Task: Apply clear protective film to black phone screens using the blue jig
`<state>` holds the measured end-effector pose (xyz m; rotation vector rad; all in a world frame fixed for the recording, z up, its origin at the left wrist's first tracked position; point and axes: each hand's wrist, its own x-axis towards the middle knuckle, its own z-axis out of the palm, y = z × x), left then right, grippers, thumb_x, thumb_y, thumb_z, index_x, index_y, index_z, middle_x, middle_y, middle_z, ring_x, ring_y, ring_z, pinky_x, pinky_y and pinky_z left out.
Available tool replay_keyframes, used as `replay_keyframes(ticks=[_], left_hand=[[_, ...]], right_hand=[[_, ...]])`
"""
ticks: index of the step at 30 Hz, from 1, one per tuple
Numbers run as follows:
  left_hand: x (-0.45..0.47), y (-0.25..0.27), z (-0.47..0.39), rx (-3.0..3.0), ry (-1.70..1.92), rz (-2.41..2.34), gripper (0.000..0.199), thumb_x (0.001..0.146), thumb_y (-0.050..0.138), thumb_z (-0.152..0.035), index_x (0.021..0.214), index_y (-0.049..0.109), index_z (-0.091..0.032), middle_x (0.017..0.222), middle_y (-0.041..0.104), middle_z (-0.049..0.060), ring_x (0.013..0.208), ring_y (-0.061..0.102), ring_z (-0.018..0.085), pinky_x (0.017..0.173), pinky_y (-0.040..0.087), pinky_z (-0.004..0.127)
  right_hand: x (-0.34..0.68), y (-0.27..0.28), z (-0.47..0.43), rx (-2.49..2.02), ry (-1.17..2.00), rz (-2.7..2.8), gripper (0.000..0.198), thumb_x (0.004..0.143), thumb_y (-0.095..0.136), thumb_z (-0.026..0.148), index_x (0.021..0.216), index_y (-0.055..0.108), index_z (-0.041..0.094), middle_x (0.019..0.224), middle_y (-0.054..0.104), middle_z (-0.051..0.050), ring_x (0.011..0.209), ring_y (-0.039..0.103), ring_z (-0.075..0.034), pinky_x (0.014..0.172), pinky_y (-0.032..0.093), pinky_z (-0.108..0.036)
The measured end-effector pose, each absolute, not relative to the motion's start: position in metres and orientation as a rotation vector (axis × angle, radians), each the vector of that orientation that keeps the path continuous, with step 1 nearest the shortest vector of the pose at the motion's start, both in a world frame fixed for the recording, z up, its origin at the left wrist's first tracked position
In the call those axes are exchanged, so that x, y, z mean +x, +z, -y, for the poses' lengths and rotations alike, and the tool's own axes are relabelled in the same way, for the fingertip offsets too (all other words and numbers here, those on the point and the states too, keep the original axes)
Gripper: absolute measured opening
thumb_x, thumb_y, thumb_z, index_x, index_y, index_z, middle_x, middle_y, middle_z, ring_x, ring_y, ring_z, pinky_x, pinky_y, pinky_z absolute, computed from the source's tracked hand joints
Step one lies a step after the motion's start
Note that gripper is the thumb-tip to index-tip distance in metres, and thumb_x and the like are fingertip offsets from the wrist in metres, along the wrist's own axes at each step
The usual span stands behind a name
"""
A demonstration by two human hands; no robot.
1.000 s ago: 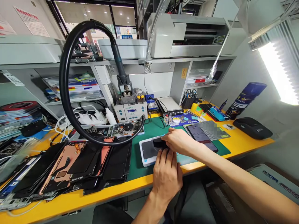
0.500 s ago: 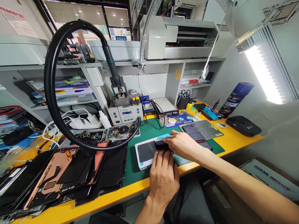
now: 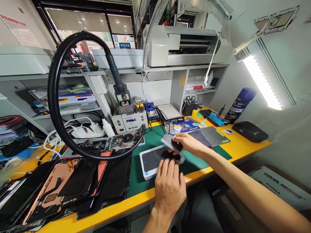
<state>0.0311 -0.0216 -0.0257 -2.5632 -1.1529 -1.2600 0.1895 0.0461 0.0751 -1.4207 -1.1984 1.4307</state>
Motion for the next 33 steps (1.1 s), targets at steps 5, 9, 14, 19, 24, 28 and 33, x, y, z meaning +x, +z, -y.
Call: replay_keyframes(ticks=[5,9,14,19,24,28,33], left_hand=[[0.029,-0.024,0.024,-2.586,-1.295,1.169,0.039,0.088,0.06,-0.022,0.126,0.062,-0.013,0.126,0.067,0.013,0.123,0.058,0.03,0.113,0.045,0.053],[0.024,-0.021,0.027,-2.619,-1.359,1.137,0.046,0.086,0.062,-0.022,0.131,0.058,-0.012,0.129,0.065,0.015,0.127,0.056,0.031,0.113,0.046,0.055],[0.012,-0.009,0.028,-2.696,-1.466,1.099,0.042,0.09,0.058,-0.017,0.132,0.056,-0.014,0.134,0.062,0.015,0.133,0.05,0.03,0.111,0.048,0.053],[-0.024,0.008,0.006,-2.6,-1.485,1.089,0.029,0.091,0.055,-0.011,0.117,0.064,-0.018,0.115,0.071,0.009,0.117,0.061,0.026,0.111,0.046,0.053],[-0.058,0.01,-0.029,-2.629,-1.117,1.157,0.025,0.095,0.053,-0.016,0.114,0.068,-0.021,0.119,0.071,0.007,0.116,0.063,0.026,0.112,0.042,0.058],[-0.061,0.004,-0.037,-2.648,-1.086,1.169,0.023,0.095,0.053,-0.018,0.109,0.071,-0.022,0.118,0.073,0.006,0.116,0.063,0.026,0.108,0.046,0.056],[-0.058,0.002,-0.037,-2.645,-1.125,1.172,0.023,0.093,0.054,-0.02,0.106,0.072,-0.022,0.116,0.072,0.007,0.115,0.063,0.027,0.105,0.049,0.054]], right_hand=[[0.186,0.061,-0.051,-1.38,1.474,1.168,0.009,0.09,0.049,0.03,0.089,0.049,0.022,0.082,0.072,-0.006,0.078,0.071,-0.022,0.071,0.059,-0.035],[0.188,0.057,-0.053,-1.401,1.472,1.21,0.011,0.09,0.048,0.031,0.086,0.05,0.021,0.077,0.073,-0.007,0.068,0.069,-0.021,0.068,0.057,-0.032],[0.185,0.06,-0.052,-1.412,1.435,1.275,0.014,0.09,0.048,0.031,0.081,0.05,0.021,0.074,0.074,-0.007,0.061,0.066,-0.018,0.064,0.054,-0.029],[0.187,0.06,-0.051,-1.427,1.42,1.308,0.014,0.089,0.049,0.033,0.083,0.049,0.021,0.076,0.074,-0.007,0.063,0.068,-0.019,0.062,0.053,-0.028],[0.189,0.055,-0.053,-1.431,1.419,1.343,0.012,0.09,0.049,0.033,0.085,0.048,0.021,0.077,0.074,-0.008,0.065,0.07,-0.019,0.061,0.053,-0.027],[0.19,0.056,-0.055,-1.432,1.418,1.411,0.012,0.092,0.046,0.031,0.085,0.046,0.021,0.079,0.074,-0.009,0.064,0.069,-0.019,0.06,0.054,-0.028],[0.203,0.073,-0.068,-1.417,1.346,1.638,0.017,0.092,0.052,0.034,0.084,0.053,0.019,0.074,0.071,-0.006,0.068,0.068,-0.019,0.061,0.053,-0.028]])
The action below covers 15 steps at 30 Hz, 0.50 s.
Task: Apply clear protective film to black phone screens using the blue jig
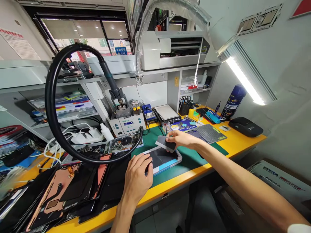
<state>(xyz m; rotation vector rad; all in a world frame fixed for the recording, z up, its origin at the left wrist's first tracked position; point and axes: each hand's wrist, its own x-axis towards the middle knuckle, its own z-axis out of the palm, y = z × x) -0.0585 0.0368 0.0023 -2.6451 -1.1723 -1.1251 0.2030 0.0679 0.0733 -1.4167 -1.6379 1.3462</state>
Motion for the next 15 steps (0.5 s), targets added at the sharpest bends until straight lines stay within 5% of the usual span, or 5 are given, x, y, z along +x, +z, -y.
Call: replay_keyframes(ticks=[6,15], left_hand=[[-0.059,0.001,-0.038,-2.645,-1.162,1.159,0.023,0.093,0.054,-0.02,0.108,0.072,-0.021,0.116,0.072,0.007,0.115,0.062,0.027,0.099,0.053,0.048],[-0.059,0.0,-0.04,-2.635,-1.151,1.122,0.023,0.093,0.056,-0.02,0.109,0.072,-0.021,0.116,0.073,0.006,0.116,0.062,0.027,0.099,0.055,0.048]], right_hand=[[0.214,0.086,-0.102,-1.337,1.136,2.042,0.02,0.078,0.071,0.027,0.093,0.076,0.015,0.079,0.072,-0.001,0.072,0.061,-0.016,0.064,0.043,-0.024],[0.213,0.08,-0.097,-1.275,1.107,2.324,0.032,0.082,0.069,0.03,0.108,0.079,0.015,0.09,0.077,-0.003,0.076,0.065,-0.017,0.065,0.046,-0.021]])
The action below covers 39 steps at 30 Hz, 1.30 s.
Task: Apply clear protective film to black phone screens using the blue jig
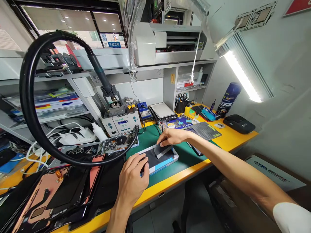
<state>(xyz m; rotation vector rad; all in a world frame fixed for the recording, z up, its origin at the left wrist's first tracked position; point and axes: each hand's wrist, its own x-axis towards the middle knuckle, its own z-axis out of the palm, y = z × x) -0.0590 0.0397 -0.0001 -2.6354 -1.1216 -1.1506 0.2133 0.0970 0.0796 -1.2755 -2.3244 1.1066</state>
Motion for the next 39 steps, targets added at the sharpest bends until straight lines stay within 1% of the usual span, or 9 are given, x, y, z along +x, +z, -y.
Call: replay_keyframes(ticks=[5,10,12,19,23,25,28,34,39], left_hand=[[-0.06,-0.002,-0.039,-2.659,-1.166,1.125,0.023,0.093,0.056,-0.02,0.11,0.072,-0.022,0.116,0.072,0.007,0.117,0.062,0.027,0.099,0.056,0.047],[-0.061,-0.002,-0.039,-2.674,-1.164,1.128,0.024,0.093,0.056,-0.02,0.111,0.072,-0.023,0.118,0.072,0.006,0.118,0.062,0.028,0.098,0.057,0.046],[-0.061,-0.002,-0.039,-2.674,-1.166,1.128,0.024,0.094,0.055,-0.02,0.111,0.072,-0.022,0.117,0.072,0.006,0.118,0.062,0.027,0.098,0.057,0.046],[-0.061,-0.002,-0.039,-2.682,-1.152,1.134,0.024,0.094,0.056,-0.02,0.111,0.072,-0.021,0.118,0.072,0.006,0.12,0.06,0.026,0.099,0.057,0.045],[-0.061,-0.003,-0.039,-2.694,-1.151,1.141,0.023,0.094,0.055,-0.021,0.111,0.072,-0.021,0.118,0.071,0.006,0.12,0.06,0.026,0.099,0.056,0.045],[-0.061,-0.003,-0.039,-2.694,-1.149,1.143,0.024,0.095,0.055,-0.021,0.111,0.072,-0.021,0.119,0.071,0.006,0.12,0.06,0.027,0.099,0.056,0.045],[-0.061,-0.002,-0.039,-2.699,-1.131,1.156,0.025,0.095,0.054,-0.021,0.112,0.072,-0.021,0.12,0.071,0.006,0.121,0.059,0.026,0.099,0.056,0.044],[-0.061,-0.002,-0.039,-2.703,-1.128,1.181,0.025,0.095,0.054,-0.022,0.112,0.072,-0.02,0.119,0.071,0.006,0.121,0.059,0.026,0.101,0.055,0.043],[-0.062,-0.001,-0.038,-2.715,-1.122,1.189,0.025,0.095,0.054,-0.022,0.111,0.073,-0.02,0.12,0.071,0.006,0.122,0.059,0.026,0.101,0.055,0.044]], right_hand=[[0.222,0.085,-0.083,-1.274,1.161,2.375,0.032,0.085,0.068,0.031,0.11,0.079,0.015,0.088,0.077,-0.004,0.072,0.064,-0.016,0.062,0.045,-0.021],[0.216,0.074,-0.096,-1.291,1.122,2.095,0.032,0.084,0.066,0.033,0.108,0.078,0.014,0.091,0.076,-0.004,0.079,0.065,-0.018,0.068,0.047,-0.023],[0.213,0.069,-0.099,-1.308,1.114,2.087,0.032,0.082,0.066,0.031,0.106,0.078,0.012,0.088,0.075,-0.004,0.075,0.064,-0.017,0.065,0.046,-0.023],[0.218,0.073,-0.083,-1.328,1.265,2.132,0.032,0.075,0.072,0.032,0.099,0.079,0.012,0.076,0.074,-0.002,0.066,0.061,-0.015,0.059,0.045,-0.022],[0.214,0.071,-0.093,-1.356,1.166,2.019,0.031,0.082,0.065,0.033,0.101,0.077,0.013,0.087,0.075,-0.003,0.076,0.063,-0.017,0.066,0.046,-0.023],[0.207,0.069,-0.099,-1.385,1.086,1.973,0.03,0.083,0.063,0.032,0.103,0.077,0.013,0.088,0.074,-0.003,0.078,0.063,-0.017,0.067,0.045,-0.023],[0.199,0.066,-0.1,-1.408,1.066,1.991,0.03,0.079,0.068,0.029,0.102,0.077,0.013,0.084,0.074,-0.003,0.075,0.062,-0.017,0.063,0.043,-0.023],[0.197,0.069,-0.081,-1.327,1.234,2.121,0.03,0.072,0.075,0.029,0.097,0.078,0.012,0.079,0.075,-0.003,0.067,0.061,-0.015,0.059,0.044,-0.022],[0.195,0.065,-0.087,-1.406,1.078,1.977,0.033,0.081,0.065,0.03,0.104,0.075,0.009,0.084,0.074,-0.005,0.071,0.062,-0.016,0.061,0.043,-0.023]])
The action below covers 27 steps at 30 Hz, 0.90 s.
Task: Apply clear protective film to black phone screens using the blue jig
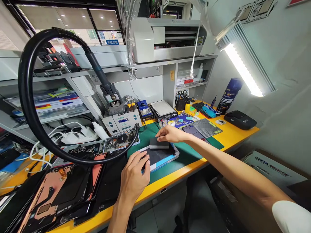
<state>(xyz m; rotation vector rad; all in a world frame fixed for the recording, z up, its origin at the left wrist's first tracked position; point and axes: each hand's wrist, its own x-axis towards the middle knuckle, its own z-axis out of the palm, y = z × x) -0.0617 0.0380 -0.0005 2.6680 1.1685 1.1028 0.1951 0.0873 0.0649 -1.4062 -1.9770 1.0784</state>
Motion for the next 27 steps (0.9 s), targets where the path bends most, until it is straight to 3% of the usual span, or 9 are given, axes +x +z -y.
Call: replay_keyframes(ticks=[8,13,27], left_hand=[[-0.061,-0.001,-0.038,2.638,1.115,-1.16,0.024,0.093,0.056,-0.02,0.112,0.072,-0.02,0.119,0.071,0.006,0.122,0.058,0.026,0.103,0.054,0.045],[-0.062,-0.001,-0.037,2.634,1.1,-1.163,0.024,0.094,0.055,-0.021,0.112,0.071,-0.021,0.12,0.071,0.005,0.124,0.057,0.026,0.104,0.053,0.046],[-0.063,0.011,-0.038,2.641,0.958,-1.126,0.021,0.097,0.051,-0.022,0.111,0.066,-0.022,0.121,0.066,0.007,0.121,0.056,0.024,0.105,0.05,0.045]], right_hand=[[0.189,0.069,-0.073,-1.364,1.147,2.072,0.027,0.074,0.074,0.027,0.096,0.077,0.012,0.078,0.075,-0.002,0.066,0.061,-0.015,0.058,0.042,-0.023],[0.188,0.06,-0.079,-1.516,1.023,1.888,0.03,0.084,0.064,0.028,0.104,0.073,0.009,0.085,0.075,-0.006,0.068,0.063,-0.015,0.056,0.042,-0.022],[0.18,0.058,-0.074,-1.613,0.831,1.885,0.023,0.082,0.064,0.021,0.099,0.075,0.011,0.09,0.078,-0.007,0.08,0.07,-0.019,0.061,0.045,-0.021]])
